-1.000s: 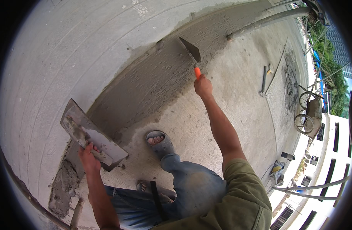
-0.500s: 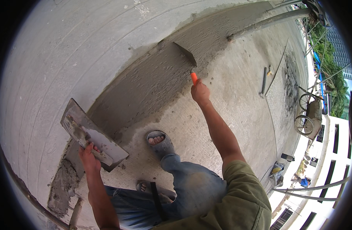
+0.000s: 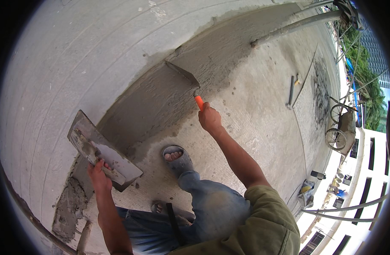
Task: The person applies and smooths wet cement onto a curved concrete wall using a trowel and a float. They repeatedly scoop cement from a hawk, spread it along the wall, and level the surface with the float.
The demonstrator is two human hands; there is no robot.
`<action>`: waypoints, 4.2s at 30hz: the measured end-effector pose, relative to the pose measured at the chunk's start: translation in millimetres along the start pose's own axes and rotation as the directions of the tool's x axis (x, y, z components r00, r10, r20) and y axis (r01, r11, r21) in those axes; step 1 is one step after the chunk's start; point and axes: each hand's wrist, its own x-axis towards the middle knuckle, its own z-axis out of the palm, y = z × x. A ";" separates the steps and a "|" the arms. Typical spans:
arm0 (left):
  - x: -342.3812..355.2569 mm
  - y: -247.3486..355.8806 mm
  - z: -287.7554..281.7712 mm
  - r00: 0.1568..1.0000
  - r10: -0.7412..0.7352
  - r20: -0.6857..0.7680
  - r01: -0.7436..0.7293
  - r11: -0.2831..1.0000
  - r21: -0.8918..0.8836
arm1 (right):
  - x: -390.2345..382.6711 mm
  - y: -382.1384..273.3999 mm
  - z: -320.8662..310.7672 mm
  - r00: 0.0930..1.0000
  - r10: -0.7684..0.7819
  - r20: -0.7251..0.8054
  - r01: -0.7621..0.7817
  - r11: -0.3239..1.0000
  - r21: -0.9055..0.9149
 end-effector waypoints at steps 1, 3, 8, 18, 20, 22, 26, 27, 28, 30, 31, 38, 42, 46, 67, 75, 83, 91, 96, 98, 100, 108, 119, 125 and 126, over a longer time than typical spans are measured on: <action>0.8 -0.5 -1.7 1.000 0.003 -0.005 -0.003 1.000 0.005 | -5.0 -1.6 -2.3 1.000 -0.012 0.019 0.012 1.000 0.000; -0.1 0.8 -0.1 1.000 0.009 -0.007 -0.009 1.000 -0.010 | -5.1 0.6 -4.7 1.000 -0.013 0.009 0.013 1.000 0.016; 3.9 -3.9 -5.7 1.000 0.007 -0.006 -0.007 1.000 -0.005 | 34.4 18.0 -17.7 0.989 0.081 -0.127 -0.079 0.997 0.020; -2.9 1.0 -3.8 1.000 -0.019 -0.010 0.018 1.000 -0.025 | 74.8 21.2 -10.5 0.980 0.142 -0.142 -0.145 0.989 -0.010; -1.3 -1.0 -3.9 1.000 -0.018 -0.015 0.018 0.999 -0.027 | 70.5 19.0 -5.2 0.972 0.159 -0.171 -0.160 0.987 0.007; 0.6 -2.5 -7.0 0.999 -0.012 -0.034 0.011 1.000 -0.023 | 61.1 12.6 -5.3 0.980 0.137 -0.144 -0.137 0.991 0.005; -0.3 -1.1 -7.5 0.999 -0.012 -0.034 0.011 1.000 -0.010 | 39.7 9.7 -9.2 0.995 0.068 -0.073 -0.069 0.998 -0.011; -2.4 0.4 -4.8 0.999 -0.012 -0.033 0.012 1.000 -0.013 | 36.4 10.1 -10.5 0.995 0.065 -0.077 -0.065 0.998 -0.003; -3.6 1.3 -3.3 0.999 -0.013 -0.034 0.013 1.000 -0.015 | 33.7 10.2 -11.4 0.995 0.061 -0.081 -0.061 0.998 0.004; -4.2 1.6 -3.0 1.000 -0.007 -0.008 0.007 1.000 -0.018 | 33.1 9.3 -15.5 0.993 0.077 -0.089 -0.076 0.997 0.014; -4.7 1.9 -3.1 1.000 -0.004 0.005 0.004 1.000 -0.019 | 36.9 8.2 -19.4 0.991 0.097 -0.093 -0.096 0.995 0.016; -4.8 -1.2 -6.2 1.000 -0.002 0.002 0.002 1.000 -0.031 | 42.8 11.6 -16.7 0.989 0.028 -0.145 -0.025 0.999 0.023; -8.9 2.3 -6.5 1.000 0.000 -0.008 0.000 0.999 -0.039 | 39.8 2.1 -17.6 0.996 0.045 -0.082 -0.044 0.999 0.022; -10.4 2.7 -6.6 1.000 -0.015 -0.015 0.014 0.999 -0.045 | 59.6 4.3 -18.7 0.995 0.071 -0.075 -0.071 0.997 0.000; -20.8 7.0 1.6 1.000 -0.019 -0.010 0.018 0.999 -0.041 | 22.5 4.8 -16.7 0.994 0.062 -0.095 -0.055 0.996 0.077; -19.8 4.9 -0.5 1.000 -0.023 -0.014 0.022 1.000 -0.012 | 71.8 17.1 -16.6 0.978 0.135 -0.157 -0.129 0.990 0.049; -19.7 4.2 -3.8 0.999 -0.019 -0.030 0.018 1.000 -0.023 | 35.4 -5.5 -8.1 0.993 0.115 -0.017 -0.115 0.993 0.012; -22.6 6.2 2.3 0.999 -0.025 -0.026 0.025 1.000 -0.016 | 14.9 -17.6 -1.6 0.996 0.084 -0.013 -0.084 0.996 0.023; -22.0 5.1 2.2 1.000 -0.011 -0.016 0.011 1.000 -0.016 | 1.5 -24.2 8.5 0.999 0.047 -0.017 -0.047 0.998 0.043; -21.4 3.5 2.9 1.000 -0.016 -0.021 0.015 1.000 -0.022 | -1.8 -21.1 17.0 0.997 0.054 -0.048 -0.049 0.995 0.087; -21.2 2.7 0.8 0.999 -0.022 -0.043 0.021 0.999 -0.031 | -13.7 -29.1 19.5 0.999 0.029 -0.019 -0.028 0.997 0.075; -24.3 4.2 -0.2 0.999 0.001 -0.046 -0.003 0.999 -0.037 | -84.7 -53.2 8.7 0.984 -0.179 0.015 0.170 0.954 0.245; -37.1 -1.1 5.2 0.995 -0.088 -0.055 0.086 0.996 -0.038 | -91.1 -58.7 9.6 0.926 -0.297 0.235 0.023 0.664 0.748; -38.5 -2.1 9.0 0.994 -0.100 -0.045 0.098 0.994 -0.042 | -56.2 -42.3 -27.2 0.912 -0.053 0.407 -0.384 0.238 0.892; -38.1 -1.8 10.4 0.994 -0.102 -0.047 0.100 0.994 -0.038 | -44.7 -38.1 -30.6 0.912 -0.025 0.408 -0.391 0.239 0.889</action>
